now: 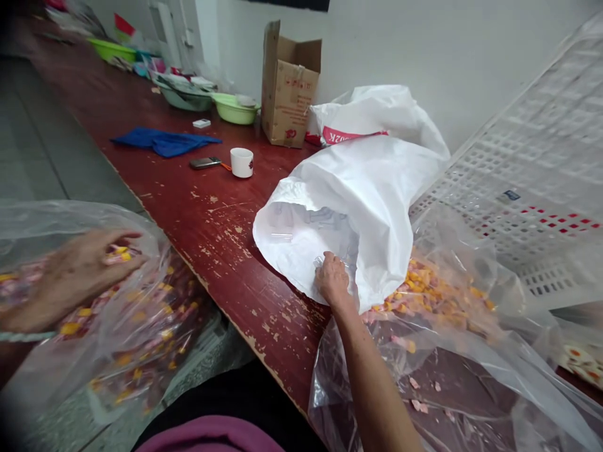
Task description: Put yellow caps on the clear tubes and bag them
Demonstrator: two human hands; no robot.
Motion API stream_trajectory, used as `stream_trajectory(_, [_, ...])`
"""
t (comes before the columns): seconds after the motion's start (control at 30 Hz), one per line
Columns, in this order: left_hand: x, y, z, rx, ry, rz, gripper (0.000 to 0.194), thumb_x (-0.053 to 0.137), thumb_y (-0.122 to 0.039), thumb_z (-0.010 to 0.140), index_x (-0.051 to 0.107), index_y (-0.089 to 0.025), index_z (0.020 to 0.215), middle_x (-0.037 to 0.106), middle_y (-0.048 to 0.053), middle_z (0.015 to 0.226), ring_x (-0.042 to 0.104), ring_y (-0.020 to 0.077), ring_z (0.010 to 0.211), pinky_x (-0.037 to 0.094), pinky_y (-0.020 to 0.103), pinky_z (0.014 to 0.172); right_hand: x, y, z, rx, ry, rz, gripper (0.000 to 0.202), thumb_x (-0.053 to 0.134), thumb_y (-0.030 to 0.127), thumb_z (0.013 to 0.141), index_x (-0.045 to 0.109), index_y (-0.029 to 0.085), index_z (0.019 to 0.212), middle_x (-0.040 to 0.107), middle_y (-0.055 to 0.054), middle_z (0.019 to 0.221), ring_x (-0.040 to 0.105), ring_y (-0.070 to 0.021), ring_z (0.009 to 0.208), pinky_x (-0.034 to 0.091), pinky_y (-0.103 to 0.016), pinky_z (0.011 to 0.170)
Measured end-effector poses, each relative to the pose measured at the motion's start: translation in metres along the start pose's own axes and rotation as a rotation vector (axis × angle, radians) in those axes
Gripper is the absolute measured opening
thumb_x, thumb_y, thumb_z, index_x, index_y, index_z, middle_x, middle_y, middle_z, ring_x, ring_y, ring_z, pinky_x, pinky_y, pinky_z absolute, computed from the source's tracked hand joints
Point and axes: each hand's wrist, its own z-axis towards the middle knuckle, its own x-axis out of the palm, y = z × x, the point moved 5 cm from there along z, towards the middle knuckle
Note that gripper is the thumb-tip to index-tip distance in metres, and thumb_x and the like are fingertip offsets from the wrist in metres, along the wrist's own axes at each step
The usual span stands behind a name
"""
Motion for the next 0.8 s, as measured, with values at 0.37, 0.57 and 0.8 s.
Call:
stream_trajectory(0.37, [0.161,-0.212,0.061,0.111,0.382,0.001,0.043,0.034,-0.038,0.089,0.056,-0.012,0.115,0.067,0.019,0.101,0.064,0.0309,0.095,0.046,0.041,0.080,0.013,-0.007,0.016,-0.019,-0.136,0.532,0.032,0.053,0.044,0.080,0.066,0.015,0.082,0.057,-0.013,0.113,0.061,-0.0204,0.087,0.048,-0.034,0.076])
stream_trajectory(0.57, [0.190,-0.210,0.078,0.132,0.373,0.087,0.041,0.035,-0.044,0.088,0.059,-0.018,0.110,0.064,0.018,0.106,0.058,0.0332,0.106,0.041,0.046,0.088,0.009,-0.020,0.009,-0.144,-0.058,0.654,0.040,0.058,0.026,0.068,0.060,0.017,0.107,0.057,-0.010,0.112,0.057,-0.0119,0.066,0.048,-0.031,0.071])
stream_trajectory(0.8, [0.177,-0.198,0.097,0.223,0.283,0.046,0.057,0.040,-0.016,0.083,0.027,-0.015,0.139,0.060,0.019,0.110,0.061,0.0297,0.098,0.044,0.040,0.082,-0.044,-0.062,0.017,0.118,-0.247,0.410,0.031,0.044,0.043,0.080,0.060,0.018,0.088,0.061,-0.003,0.075,0.054,-0.0172,0.066,0.039,-0.028,0.064])
